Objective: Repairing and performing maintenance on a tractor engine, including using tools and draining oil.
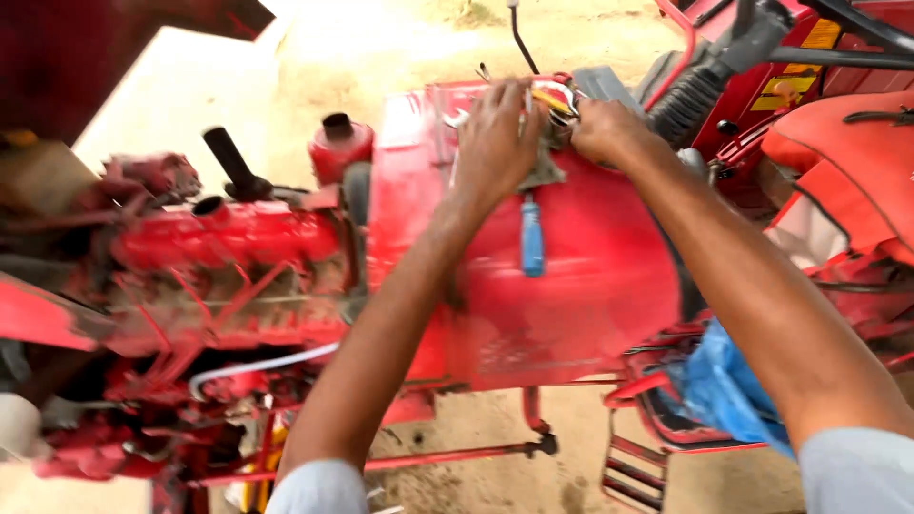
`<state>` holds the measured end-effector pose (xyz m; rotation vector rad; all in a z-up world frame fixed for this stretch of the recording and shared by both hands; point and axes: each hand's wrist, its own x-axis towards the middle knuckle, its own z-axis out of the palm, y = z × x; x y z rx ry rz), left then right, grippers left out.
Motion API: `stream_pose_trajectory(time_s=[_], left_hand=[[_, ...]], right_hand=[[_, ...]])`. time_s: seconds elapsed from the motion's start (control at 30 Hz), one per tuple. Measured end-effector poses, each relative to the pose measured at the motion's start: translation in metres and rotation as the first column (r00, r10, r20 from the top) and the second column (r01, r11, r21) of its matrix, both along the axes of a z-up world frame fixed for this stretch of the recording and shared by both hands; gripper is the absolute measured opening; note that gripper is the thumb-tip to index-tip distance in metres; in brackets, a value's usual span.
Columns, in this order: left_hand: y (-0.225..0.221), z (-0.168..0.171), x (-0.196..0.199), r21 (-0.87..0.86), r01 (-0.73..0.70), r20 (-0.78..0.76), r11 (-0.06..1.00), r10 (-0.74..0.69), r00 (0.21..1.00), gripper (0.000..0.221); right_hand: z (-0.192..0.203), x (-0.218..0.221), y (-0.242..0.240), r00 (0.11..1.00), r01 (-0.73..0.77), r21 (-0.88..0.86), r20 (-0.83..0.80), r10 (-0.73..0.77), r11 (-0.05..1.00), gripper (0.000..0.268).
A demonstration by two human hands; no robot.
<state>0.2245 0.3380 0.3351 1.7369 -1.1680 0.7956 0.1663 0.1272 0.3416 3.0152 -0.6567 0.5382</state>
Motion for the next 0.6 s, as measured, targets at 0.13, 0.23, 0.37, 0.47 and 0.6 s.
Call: stream_pose_trajectory(time_s=[0.13, 0.23, 0.37, 0.47, 0.6], left_hand=[[0.094, 0.01, -0.003, 0.078, 0.169, -0.095, 0.983, -0.161, 0.982, 0.034], [0.137, 0.009, 0.021, 0.0, 0.223, -0.184, 0.975, -0.219, 0.958, 0.03], [0.18, -0.008, 0.043, -0.063, 0.299, -0.272, 0.952, -0.305, 0.913, 0.03], [0.207, -0.028, 0.061, -0.07, 0.318, -0.377, 0.945, -0.32, 0.869, 0.034], [0.244, -0.036, 0.101, -0.426, 0.542, -0.801, 0.725, -0.581, 0.147, 0.045]], right_hand=[[0.007, 0.039, 0.02, 0.961, 0.257, 0.048, -0.115, -0.251, 0.965, 0.041], [0.034, 0.033, 0.043, 0.972, 0.235, 0.01, -0.019, -0.235, 0.972, 0.041], [0.042, 0.031, 0.068, 0.989, 0.144, -0.047, 0.029, -0.143, 0.988, 0.039], [0.054, 0.024, 0.113, 0.993, 0.1, -0.196, 0.073, -0.087, 0.975, 0.028], [0.07, -0.006, 0.238, 0.843, -0.421, -0.442, 0.132, 0.522, 0.792, 0.017]])
